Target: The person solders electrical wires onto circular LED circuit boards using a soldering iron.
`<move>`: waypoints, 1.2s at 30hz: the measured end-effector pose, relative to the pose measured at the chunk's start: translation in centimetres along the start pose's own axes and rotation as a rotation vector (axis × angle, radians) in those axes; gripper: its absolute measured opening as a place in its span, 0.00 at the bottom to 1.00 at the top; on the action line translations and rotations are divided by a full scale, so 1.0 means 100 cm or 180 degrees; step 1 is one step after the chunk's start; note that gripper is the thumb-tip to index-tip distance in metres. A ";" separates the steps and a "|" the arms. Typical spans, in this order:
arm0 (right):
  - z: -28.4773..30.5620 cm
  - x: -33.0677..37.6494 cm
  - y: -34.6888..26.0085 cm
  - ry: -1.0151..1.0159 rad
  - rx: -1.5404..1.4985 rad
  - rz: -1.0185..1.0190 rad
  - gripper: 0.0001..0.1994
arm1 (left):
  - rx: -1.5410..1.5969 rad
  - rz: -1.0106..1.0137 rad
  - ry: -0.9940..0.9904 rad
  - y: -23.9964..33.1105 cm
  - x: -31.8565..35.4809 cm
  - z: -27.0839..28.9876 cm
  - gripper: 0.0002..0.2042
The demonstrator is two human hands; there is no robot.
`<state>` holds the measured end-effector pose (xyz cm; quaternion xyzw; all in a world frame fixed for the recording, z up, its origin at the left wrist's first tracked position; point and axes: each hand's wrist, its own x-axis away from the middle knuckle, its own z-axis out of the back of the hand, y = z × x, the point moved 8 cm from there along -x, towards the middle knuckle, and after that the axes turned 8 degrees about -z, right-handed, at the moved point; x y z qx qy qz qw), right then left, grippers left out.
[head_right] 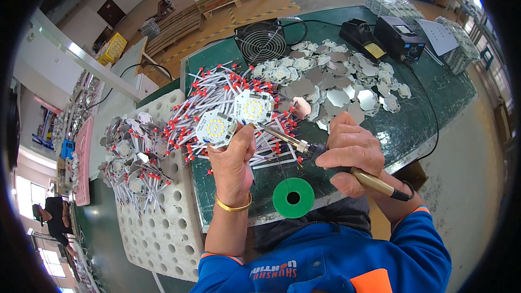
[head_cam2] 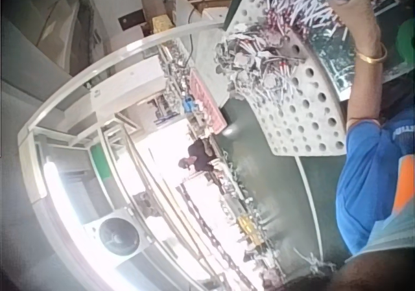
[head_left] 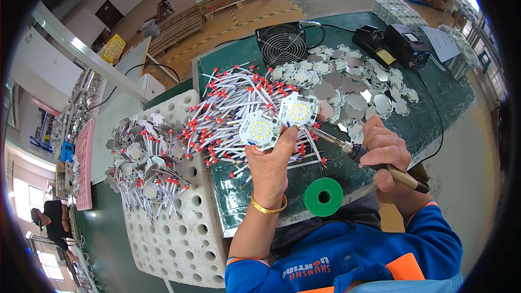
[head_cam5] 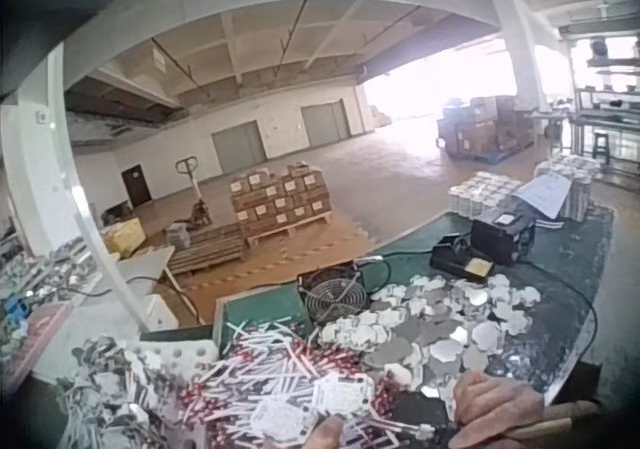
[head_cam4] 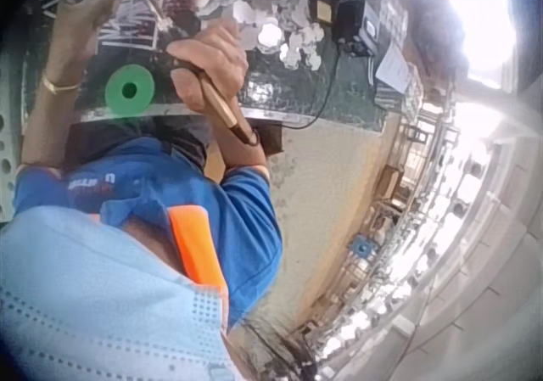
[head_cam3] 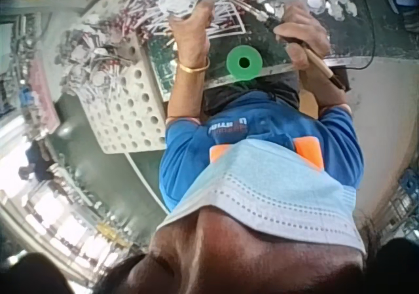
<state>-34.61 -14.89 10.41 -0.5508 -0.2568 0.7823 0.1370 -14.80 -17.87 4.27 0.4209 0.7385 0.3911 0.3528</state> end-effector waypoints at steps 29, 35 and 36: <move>-0.007 -0.001 -0.003 -0.0096 0.0362 0.0081 0.10 | 0.0117 -0.0044 0.0072 0.004 0.005 0.002 0.04; -0.015 -0.002 0.003 -0.0099 0.0589 0.0193 0.12 | 0.0096 0.0024 0.0006 -0.004 -0.001 0.006 0.06; -0.016 -0.002 0.003 -0.0105 0.0610 0.0201 0.11 | 0.0148 0.0292 0.0015 -0.010 0.000 0.007 0.06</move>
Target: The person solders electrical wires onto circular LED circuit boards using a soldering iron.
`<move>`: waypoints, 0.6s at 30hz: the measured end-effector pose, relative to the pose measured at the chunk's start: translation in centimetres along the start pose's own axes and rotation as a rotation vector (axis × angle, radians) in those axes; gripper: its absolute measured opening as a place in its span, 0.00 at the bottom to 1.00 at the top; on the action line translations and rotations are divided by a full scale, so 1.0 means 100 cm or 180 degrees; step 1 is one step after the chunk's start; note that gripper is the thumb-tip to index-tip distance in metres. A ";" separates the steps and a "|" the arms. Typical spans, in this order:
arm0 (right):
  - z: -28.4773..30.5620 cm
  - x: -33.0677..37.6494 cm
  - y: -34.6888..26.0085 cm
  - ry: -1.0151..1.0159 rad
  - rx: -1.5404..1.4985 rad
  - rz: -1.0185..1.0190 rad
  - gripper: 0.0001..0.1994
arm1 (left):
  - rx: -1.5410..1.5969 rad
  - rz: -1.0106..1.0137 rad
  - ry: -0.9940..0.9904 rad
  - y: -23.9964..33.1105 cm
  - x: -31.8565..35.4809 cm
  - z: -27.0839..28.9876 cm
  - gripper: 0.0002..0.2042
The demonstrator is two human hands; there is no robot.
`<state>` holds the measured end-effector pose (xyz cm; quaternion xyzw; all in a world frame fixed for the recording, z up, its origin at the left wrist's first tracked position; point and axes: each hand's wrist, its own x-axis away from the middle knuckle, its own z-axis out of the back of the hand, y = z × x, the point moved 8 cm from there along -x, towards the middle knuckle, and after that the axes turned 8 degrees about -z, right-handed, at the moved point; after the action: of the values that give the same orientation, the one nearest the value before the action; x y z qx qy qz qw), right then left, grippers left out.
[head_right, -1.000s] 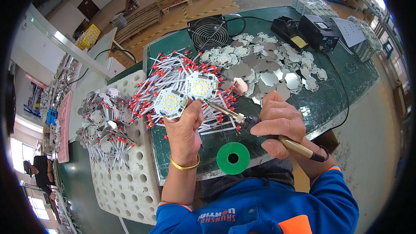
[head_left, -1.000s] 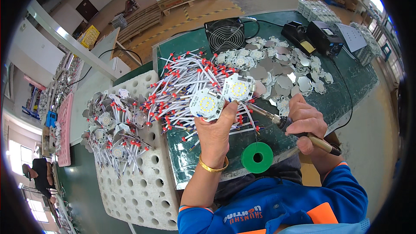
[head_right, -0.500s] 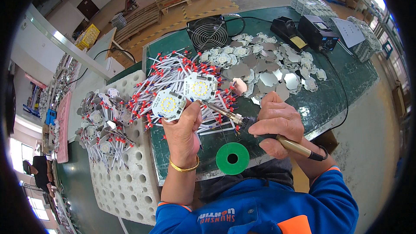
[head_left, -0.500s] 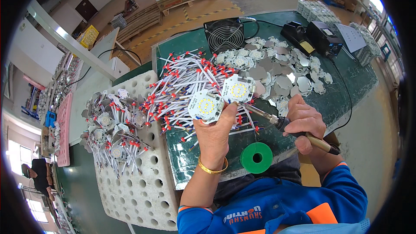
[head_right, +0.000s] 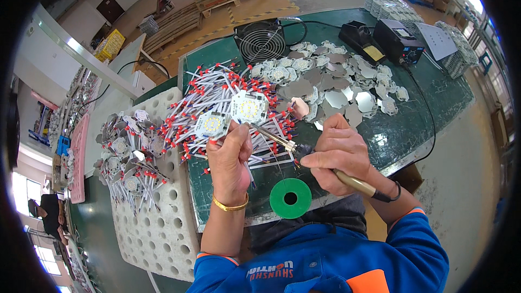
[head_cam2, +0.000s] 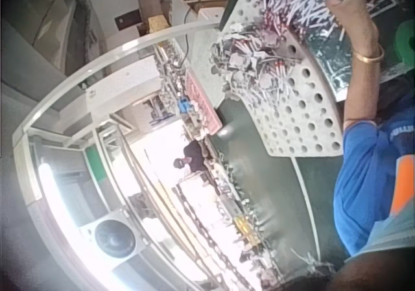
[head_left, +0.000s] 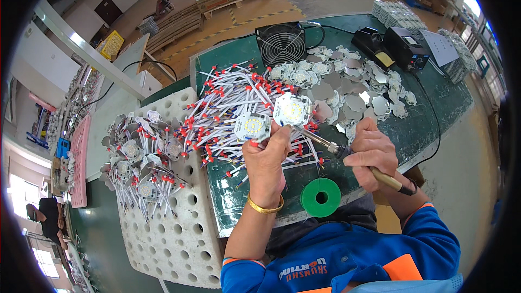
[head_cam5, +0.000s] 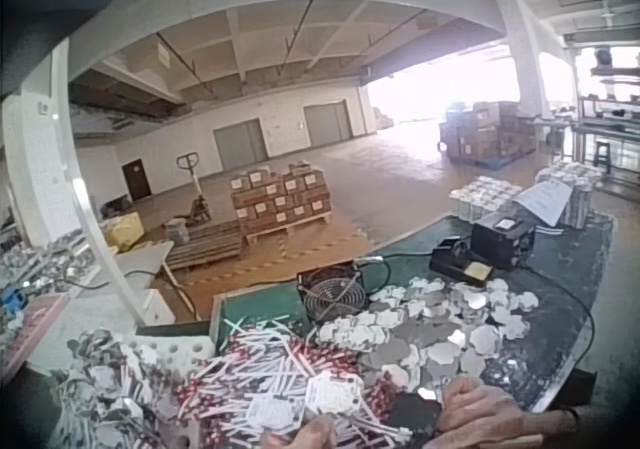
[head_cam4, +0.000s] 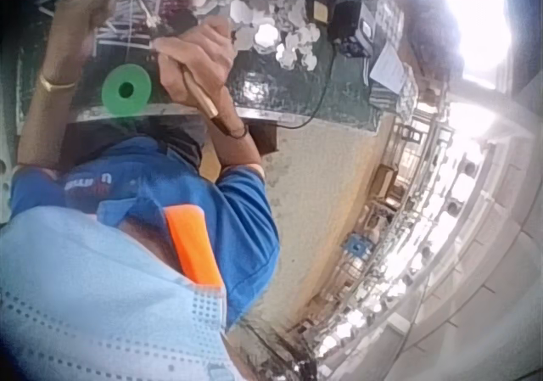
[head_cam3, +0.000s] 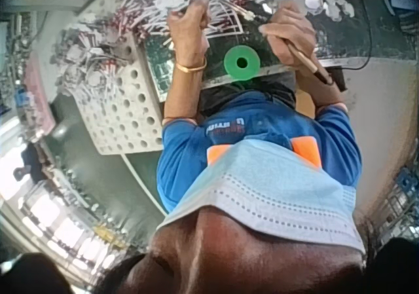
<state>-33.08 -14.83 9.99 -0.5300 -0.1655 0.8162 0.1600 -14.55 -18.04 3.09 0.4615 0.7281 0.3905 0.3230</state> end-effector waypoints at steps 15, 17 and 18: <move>0.020 0.002 0.008 0.0485 0.0507 -0.0136 0.12 | -0.0398 0.0297 -0.0513 -0.020 0.006 -0.007 0.02; 0.014 -0.009 0.009 0.0404 0.0852 -0.0323 0.12 | -0.0996 0.0293 -0.1046 -0.028 0.014 -0.014 0.02; 0.008 -0.015 0.021 0.0421 0.0865 -0.0588 0.10 | -0.1176 0.0300 -0.1184 -0.031 0.015 -0.016 0.03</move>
<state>-33.43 -17.43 10.66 -0.5385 -0.0908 0.7762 0.3150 -17.73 -17.92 1.01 0.4920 0.5503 0.4399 0.5115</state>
